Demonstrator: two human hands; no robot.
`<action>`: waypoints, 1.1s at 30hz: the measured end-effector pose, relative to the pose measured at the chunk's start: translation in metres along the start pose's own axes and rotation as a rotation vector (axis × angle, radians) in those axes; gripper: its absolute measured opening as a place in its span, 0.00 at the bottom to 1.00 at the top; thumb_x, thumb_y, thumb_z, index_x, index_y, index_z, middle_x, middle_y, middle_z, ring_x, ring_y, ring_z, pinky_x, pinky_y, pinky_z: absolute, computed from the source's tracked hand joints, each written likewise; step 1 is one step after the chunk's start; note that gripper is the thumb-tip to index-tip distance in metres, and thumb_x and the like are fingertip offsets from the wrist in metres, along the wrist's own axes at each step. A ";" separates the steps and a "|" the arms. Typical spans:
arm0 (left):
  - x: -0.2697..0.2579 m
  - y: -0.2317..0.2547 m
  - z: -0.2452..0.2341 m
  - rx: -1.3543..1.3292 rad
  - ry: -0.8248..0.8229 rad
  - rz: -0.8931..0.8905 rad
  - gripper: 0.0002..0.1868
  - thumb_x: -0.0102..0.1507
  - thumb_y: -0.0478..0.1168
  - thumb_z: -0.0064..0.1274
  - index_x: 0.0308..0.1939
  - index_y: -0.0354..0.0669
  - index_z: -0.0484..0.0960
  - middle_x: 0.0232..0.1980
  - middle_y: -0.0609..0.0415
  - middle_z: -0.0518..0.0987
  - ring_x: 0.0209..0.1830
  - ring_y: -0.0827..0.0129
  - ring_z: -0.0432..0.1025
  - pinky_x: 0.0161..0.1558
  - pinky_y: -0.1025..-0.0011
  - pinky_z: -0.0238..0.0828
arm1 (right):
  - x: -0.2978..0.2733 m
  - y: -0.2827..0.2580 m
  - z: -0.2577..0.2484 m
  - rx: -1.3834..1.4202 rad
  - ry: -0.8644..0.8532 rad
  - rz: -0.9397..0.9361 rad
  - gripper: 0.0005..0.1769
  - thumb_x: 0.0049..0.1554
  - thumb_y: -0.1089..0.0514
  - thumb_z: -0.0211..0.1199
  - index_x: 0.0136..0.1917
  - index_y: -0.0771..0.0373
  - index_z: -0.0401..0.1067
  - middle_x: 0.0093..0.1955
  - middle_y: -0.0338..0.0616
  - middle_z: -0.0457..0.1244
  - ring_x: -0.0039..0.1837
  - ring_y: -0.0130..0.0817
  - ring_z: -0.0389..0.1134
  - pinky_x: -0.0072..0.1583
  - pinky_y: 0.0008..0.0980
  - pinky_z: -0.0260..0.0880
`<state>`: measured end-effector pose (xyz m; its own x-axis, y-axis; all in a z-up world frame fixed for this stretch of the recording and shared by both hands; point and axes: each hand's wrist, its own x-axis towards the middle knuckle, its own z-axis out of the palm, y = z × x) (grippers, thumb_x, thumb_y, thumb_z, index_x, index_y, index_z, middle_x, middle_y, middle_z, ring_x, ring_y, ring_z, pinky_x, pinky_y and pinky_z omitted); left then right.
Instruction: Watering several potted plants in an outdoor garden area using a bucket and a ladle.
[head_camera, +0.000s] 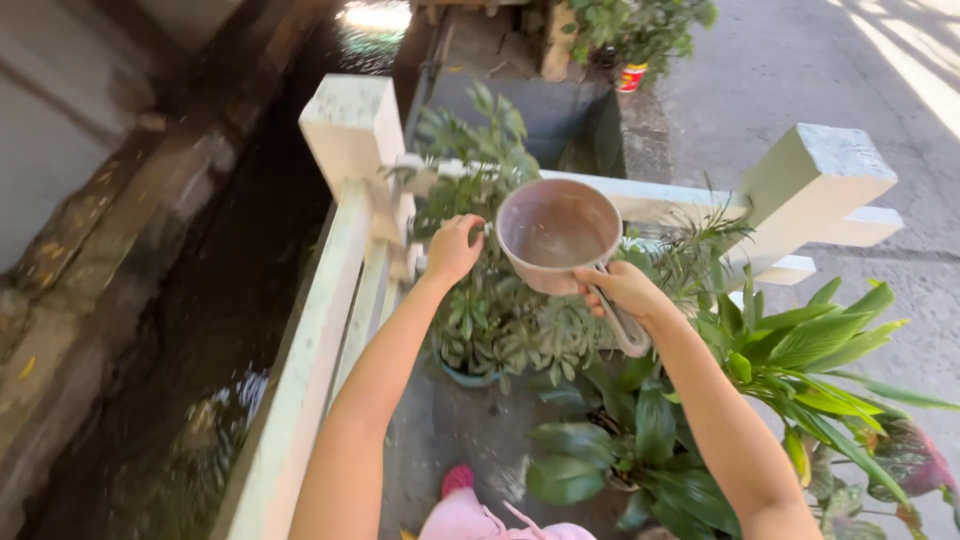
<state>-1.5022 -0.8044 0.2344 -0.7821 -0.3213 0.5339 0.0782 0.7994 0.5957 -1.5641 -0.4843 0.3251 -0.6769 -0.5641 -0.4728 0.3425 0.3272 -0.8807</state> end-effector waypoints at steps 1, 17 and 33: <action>0.019 -0.007 0.004 -0.010 -0.004 0.019 0.11 0.60 0.39 0.56 0.46 0.44 0.83 0.44 0.47 0.84 0.45 0.51 0.78 0.48 0.58 0.73 | 0.010 -0.014 0.005 0.007 0.019 -0.010 0.17 0.62 0.51 0.64 0.40 0.68 0.70 0.31 0.39 0.62 0.29 0.25 0.60 0.31 0.27 0.61; 0.167 -0.104 0.092 -0.055 -0.362 -0.094 0.12 0.61 0.41 0.52 0.43 0.39 0.85 0.43 0.36 0.82 0.46 0.40 0.76 0.49 0.51 0.73 | 0.118 -0.105 0.034 -0.180 0.265 -0.161 0.14 0.59 0.53 0.67 0.46 0.69 0.73 0.32 0.41 0.65 0.30 0.25 0.63 0.31 0.27 0.64; 0.130 -0.134 0.108 0.036 -0.484 -0.037 0.16 0.60 0.48 0.58 0.37 0.36 0.85 0.38 0.37 0.82 0.40 0.40 0.77 0.43 0.50 0.74 | 0.098 -0.099 0.044 -0.262 0.221 -0.151 0.09 0.59 0.55 0.65 0.45 0.64 0.73 0.33 0.36 0.64 0.30 0.21 0.63 0.31 0.26 0.64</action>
<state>-1.6812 -0.8987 0.1594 -0.9824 -0.0834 0.1671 0.0302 0.8118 0.5832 -1.6361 -0.6054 0.3645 -0.8410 -0.4534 -0.2951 0.0688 0.4515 -0.8896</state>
